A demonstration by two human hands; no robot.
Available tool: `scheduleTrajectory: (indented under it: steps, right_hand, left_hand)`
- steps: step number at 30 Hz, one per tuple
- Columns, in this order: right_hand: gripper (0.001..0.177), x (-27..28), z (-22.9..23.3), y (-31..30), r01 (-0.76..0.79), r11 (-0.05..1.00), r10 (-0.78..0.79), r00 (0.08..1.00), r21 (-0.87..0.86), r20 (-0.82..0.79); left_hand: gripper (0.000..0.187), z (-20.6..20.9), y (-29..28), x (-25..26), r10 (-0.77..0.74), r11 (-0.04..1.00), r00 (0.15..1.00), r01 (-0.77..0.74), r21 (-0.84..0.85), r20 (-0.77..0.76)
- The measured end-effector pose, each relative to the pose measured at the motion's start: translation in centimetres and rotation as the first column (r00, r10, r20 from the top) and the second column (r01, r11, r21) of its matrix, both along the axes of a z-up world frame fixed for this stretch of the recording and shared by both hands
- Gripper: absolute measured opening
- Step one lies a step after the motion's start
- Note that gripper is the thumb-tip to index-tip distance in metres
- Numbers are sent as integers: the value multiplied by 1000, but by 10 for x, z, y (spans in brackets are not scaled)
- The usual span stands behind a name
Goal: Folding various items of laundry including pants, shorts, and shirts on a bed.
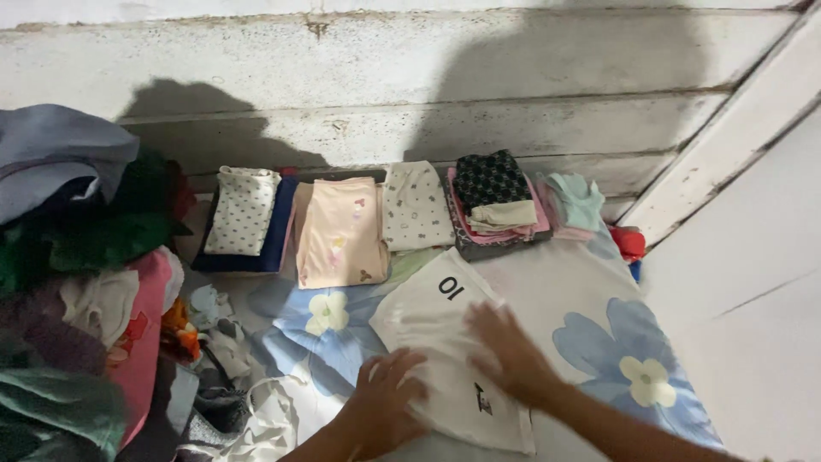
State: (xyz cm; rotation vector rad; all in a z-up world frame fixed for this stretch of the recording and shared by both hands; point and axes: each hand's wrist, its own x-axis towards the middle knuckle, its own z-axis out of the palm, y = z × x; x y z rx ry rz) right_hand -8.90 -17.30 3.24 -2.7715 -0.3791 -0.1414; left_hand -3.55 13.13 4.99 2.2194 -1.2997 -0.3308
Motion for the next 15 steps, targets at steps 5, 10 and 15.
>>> scheduleTrajectory:
  steps: [5, 10, 15]
  right_hand:
    - [78, -73, -15, 56, -152, 985, 167, 960, 82, -225]
    - [74, -112, -50, 47, -86, 995, 74, 974, -49, -214]
    - [77, -116, -5, 74, 162, 944, -235, 941, -286, -244]
  left_hand:
    - [37, -26, 7, -1, -36, 996, 996, 43, -76, 87]
    - [23, -37, 15, -1, -3, 995, 972, 27, -99, 235]
    - [13, -35, 21, -6, -40, 988, 966, 77, -132, 257]
